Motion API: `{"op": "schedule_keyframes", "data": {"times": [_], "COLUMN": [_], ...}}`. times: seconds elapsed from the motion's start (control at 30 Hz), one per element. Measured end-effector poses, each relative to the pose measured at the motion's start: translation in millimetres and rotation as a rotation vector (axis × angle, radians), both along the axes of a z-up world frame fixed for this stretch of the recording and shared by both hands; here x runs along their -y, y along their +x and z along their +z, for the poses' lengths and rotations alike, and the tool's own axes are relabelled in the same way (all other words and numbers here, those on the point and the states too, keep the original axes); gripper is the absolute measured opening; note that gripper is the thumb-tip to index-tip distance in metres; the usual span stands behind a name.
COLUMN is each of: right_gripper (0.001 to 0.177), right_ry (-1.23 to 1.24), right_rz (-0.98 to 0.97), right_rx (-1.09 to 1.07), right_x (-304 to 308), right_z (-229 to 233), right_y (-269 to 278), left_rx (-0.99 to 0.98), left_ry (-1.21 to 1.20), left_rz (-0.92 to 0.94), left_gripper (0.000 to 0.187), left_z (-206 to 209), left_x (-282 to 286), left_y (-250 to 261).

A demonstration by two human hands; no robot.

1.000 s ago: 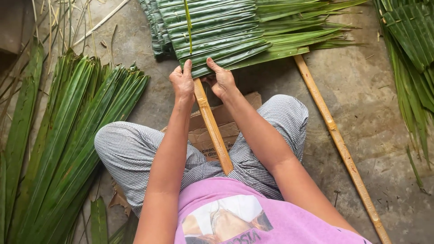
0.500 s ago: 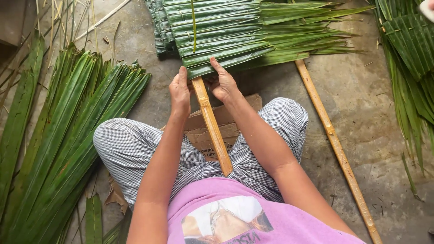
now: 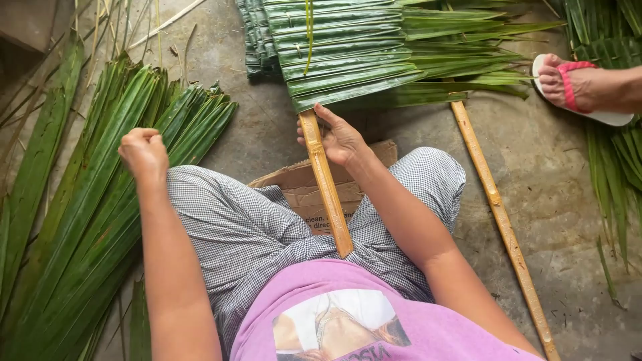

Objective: Weaving and tying palm leaves onto a bamboo frame to create thatched roofing panels.

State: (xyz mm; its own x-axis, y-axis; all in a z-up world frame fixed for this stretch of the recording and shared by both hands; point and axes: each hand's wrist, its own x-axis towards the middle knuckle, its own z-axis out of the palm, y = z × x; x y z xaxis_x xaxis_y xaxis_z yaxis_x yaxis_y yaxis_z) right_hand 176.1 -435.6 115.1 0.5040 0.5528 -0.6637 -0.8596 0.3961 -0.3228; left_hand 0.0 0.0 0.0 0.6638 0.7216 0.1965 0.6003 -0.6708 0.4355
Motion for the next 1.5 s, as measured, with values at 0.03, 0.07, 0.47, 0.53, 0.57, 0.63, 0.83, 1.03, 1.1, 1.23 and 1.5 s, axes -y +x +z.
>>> {"op": "schedule_keyframes", "data": {"times": [0.03, 0.07, 0.47, 0.53, 0.57, 0.63, 0.83, 1.03, 1.1, 1.23, 1.5], "right_gripper": [0.079, 0.074, 0.053, 0.050, 0.059, 0.069, 0.076, 0.057, 0.053, 0.054, 0.059], "right_ry": [0.000, -0.063, -0.148, -0.160, -0.185, -0.211, -0.210, -0.248, -0.273, -0.279, -0.322], "right_rz": [0.007, 0.016, -0.061, -0.082, -0.097, -0.111, -0.216, -0.238, -0.248, -0.246, -0.273], "right_rx": [0.001, 0.021, -0.069, -0.064, -0.058, -0.052, -0.069, -0.084, -0.068, -0.060, -0.008], "right_x": [2, 5, 28, 30, 31, 34, 42, 60, 64, 72, 75], "right_z": [10, 19, 37, 46, 50, 52, 40, 20, 24, 27, 41], "right_y": [-4, -8, -24, -29, -31, -33, -39, -36, -35, -36, -44], "left_rx": [0.001, -0.003, -0.154, -0.179, -0.192, -0.204, -0.226, -0.132, -0.153, -0.083, 0.071], "left_ry": [0.000, -0.034, 0.279, 0.249, 0.314, 0.378, 0.087, -0.021, -0.048, -0.033, -0.028], "left_rz": [0.007, 0.058, 0.054, -0.006, -0.009, -0.010, -0.008, -0.006, -0.003, -0.101, -0.245], "left_gripper": [0.013, 0.015, 0.050, 0.048, 0.045, 0.042, 0.052, 0.057, 0.063, 0.070, 0.059], "left_z": [30, 59, 59, 55, 54, 56, 69, 79, 83, 85, 106], "left_x": [12, 24, -12, -21, -23, -26, -36, -45, -44, -41, -6], "left_y": [-7, -15, -59, -59, -60, -60, -65, -66, -67, -74, -61]}}
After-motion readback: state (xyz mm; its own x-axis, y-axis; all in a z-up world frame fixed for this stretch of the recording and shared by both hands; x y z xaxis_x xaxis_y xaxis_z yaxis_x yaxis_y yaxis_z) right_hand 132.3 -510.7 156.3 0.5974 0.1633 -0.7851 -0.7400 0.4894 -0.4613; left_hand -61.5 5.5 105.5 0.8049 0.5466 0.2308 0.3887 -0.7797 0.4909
